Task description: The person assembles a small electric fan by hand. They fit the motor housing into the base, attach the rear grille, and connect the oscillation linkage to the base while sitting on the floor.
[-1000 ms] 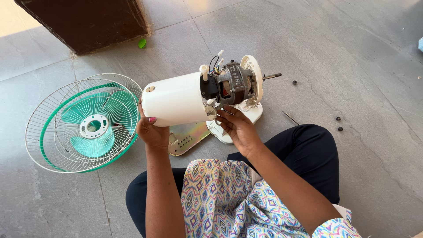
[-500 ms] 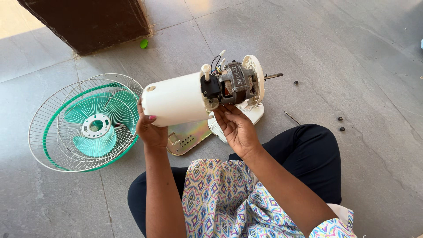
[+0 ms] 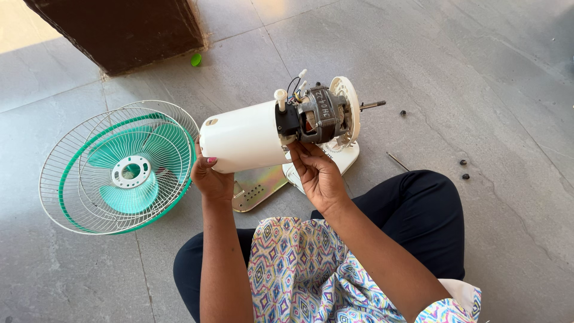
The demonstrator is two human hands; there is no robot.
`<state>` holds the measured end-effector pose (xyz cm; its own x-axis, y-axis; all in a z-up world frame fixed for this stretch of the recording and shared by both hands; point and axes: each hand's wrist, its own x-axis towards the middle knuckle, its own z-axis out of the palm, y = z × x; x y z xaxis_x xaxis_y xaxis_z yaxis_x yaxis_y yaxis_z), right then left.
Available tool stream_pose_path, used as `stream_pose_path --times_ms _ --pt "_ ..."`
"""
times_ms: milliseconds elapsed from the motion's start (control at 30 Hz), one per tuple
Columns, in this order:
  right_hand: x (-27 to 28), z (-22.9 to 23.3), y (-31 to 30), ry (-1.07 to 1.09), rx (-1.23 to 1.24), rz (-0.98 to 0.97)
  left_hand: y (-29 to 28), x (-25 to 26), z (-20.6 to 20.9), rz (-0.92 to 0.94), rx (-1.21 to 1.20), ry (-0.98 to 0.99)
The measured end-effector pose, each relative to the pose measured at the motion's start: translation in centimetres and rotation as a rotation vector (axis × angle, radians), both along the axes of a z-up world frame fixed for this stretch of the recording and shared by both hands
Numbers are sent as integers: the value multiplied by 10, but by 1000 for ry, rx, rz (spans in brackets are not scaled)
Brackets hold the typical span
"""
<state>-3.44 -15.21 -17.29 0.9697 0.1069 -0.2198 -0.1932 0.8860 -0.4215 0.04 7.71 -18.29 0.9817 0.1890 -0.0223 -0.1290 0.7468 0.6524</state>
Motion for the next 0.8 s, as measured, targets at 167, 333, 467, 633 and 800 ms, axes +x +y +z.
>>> stream_pose_path --times_ms 167,333,467,633,800 --pt "-2 -2 -3 -4 11 21 -2 2 -4 20 15 67" --pt "-7 -5 -4 15 -142 69 0 7 -12 24 41 14" --pt "-14 -2 0 2 -189 70 1 9 -16 6 37 11" --pt "-16 2 3 0 -145 45 -1 8 -13 -15 -26 -43" --pt "-19 -3 5 8 -137 27 -5 2 -4 -47 -61 -44"
